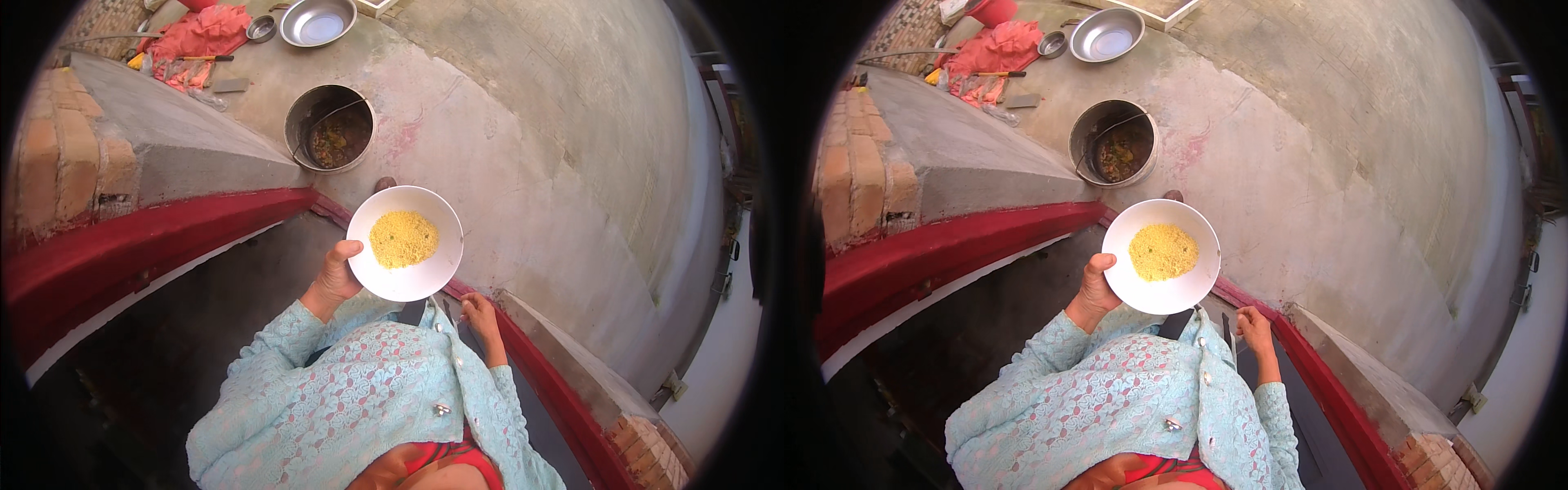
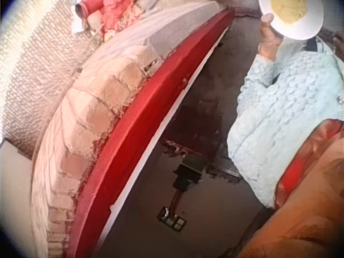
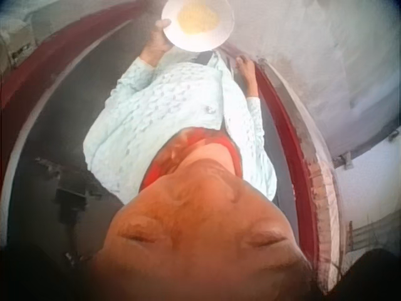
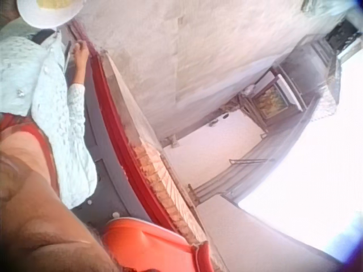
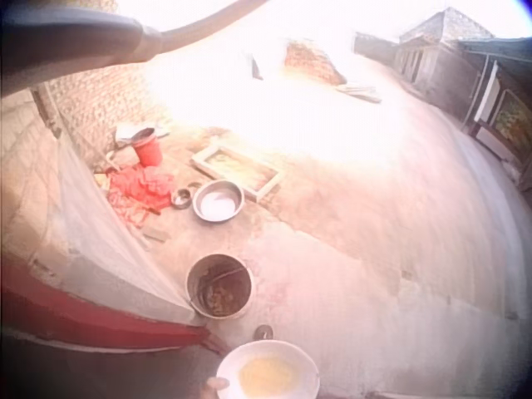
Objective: The person pours a yellow granular substance from a plastic bag into a white bowl, then carries the bowl outside and sprinkles the contents into a metal pot. The person also handles a plastic bag and a bowl during the process.
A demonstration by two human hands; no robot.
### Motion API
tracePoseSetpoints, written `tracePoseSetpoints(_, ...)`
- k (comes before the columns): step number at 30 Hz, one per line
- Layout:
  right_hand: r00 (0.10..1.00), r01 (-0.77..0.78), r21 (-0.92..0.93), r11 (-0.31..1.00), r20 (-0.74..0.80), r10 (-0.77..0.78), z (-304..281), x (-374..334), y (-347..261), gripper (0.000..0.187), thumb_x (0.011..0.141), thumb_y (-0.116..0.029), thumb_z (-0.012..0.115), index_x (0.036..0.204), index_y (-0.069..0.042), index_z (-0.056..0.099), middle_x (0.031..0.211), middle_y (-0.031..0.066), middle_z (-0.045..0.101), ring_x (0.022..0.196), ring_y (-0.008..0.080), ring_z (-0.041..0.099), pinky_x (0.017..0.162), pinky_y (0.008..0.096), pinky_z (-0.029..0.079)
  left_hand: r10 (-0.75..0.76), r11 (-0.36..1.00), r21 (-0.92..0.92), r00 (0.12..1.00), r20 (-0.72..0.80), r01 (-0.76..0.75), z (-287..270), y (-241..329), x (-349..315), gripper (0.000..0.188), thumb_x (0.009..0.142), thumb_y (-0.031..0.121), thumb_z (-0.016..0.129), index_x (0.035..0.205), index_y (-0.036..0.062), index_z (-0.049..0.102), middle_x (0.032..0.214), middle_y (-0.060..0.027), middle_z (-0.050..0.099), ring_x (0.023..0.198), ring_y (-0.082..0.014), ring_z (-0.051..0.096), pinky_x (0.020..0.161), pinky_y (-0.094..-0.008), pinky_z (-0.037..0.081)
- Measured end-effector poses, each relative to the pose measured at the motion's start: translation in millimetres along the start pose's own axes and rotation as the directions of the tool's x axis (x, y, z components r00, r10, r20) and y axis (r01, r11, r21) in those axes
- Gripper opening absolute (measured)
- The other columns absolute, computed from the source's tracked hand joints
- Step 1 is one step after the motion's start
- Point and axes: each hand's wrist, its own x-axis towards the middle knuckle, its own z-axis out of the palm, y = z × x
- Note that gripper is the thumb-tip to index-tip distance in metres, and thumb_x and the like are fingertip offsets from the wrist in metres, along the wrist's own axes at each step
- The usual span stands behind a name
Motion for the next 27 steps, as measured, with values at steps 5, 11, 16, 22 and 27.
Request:
tracePoseSetpoints(5, 0.998, 0.058, 0.184, 0.981, -0.037, -0.052, -10, 76, -128, 0.022, 0.091, -0.021, 0.054, 0.106, -0.005, 0.057, 0.077, 0.0003, 0.057, 0.067, 0.0079, 0.055, 0.06, 0.0222, 0.044, -0.093, 0.993, 0.073, 0.994, 0.063, 0.088, 11, 55, 73, 0.078, 0.07, 0.035, 0.061, 0.132, -0.0045, 0.036, 0.124, -0.0166, 0.053, 0.113, -0.0241, 0.052, 0.098, -0.0341, 0.041)
tracePoseSetpoints(11, 0.99, -0.005, -0.024, 1.0, 0.141, 0.008, -20, 133, -176, 0.024, 0.091, -0.02, 0.053, 0.109, -0.005, 0.057, 0.085, 0.0002, 0.06, 0.069, 0.0089, 0.055, 0.062, 0.0233, 0.045, -0.017, 1.0, 0.013, 1.0, -0.004, 0.017, 24, 88, 108, 0.08, 0.069, 0.034, 0.061, 0.134, -0.0043, 0.035, 0.126, -0.0174, 0.05, 0.116, -0.0254, 0.05, 0.099, -0.0351, 0.039)
tracePoseSetpoints(16, 0.927, 0.073, -0.114, 0.991, 0.375, -0.025, -19, 207, -219, 0.024, 0.089, -0.018, 0.056, 0.11, -0.005, 0.057, 0.088, 0.0014, 0.061, 0.08, 0.0091, 0.057, 0.068, 0.0234, 0.046, 0.118, 0.989, -0.069, 0.981, -0.156, -0.13, 13, 89, 108, 0.081, 0.068, 0.033, 0.061, 0.135, -0.0033, 0.034, 0.128, -0.0182, 0.048, 0.117, -0.0272, 0.049, 0.101, -0.0367, 0.038)
tracePoseSetpoints(22, 0.691, 0.692, -0.308, 0.653, 0.545, -0.475, 54, 348, -316, 0.046, 0.08, -0.015, 0.064, 0.122, -0.004, 0.049, 0.121, 0.0153, 0.052, 0.1, 0.0291, 0.057, 0.083, 0.0358, 0.047, 0.341, 0.91, -0.074, 0.839, -0.424, -0.407, 5, 68, 87, 0.081, 0.065, 0.034, 0.061, 0.133, -0.0038, 0.037, 0.127, -0.0191, 0.05, 0.114, -0.0284, 0.052, 0.098, -0.0375, 0.041)
tracePoseSetpoints(27, 0.394, 0.916, -0.274, 0.293, 0.751, -0.529, 143, 417, -376, 0.063, 0.075, -0.016, 0.067, 0.131, -0.006, 0.039, 0.127, 0.0173, 0.046, 0.118, 0.0341, 0.045, 0.096, 0.0396, 0.04, 0.369, 0.811, -0.161, 0.706, -0.605, -0.563, -3, 37, 84, 0.081, 0.064, 0.033, 0.06, 0.131, -0.004, 0.038, 0.125, -0.0179, 0.051, 0.112, -0.0287, 0.052, 0.097, -0.0374, 0.042)
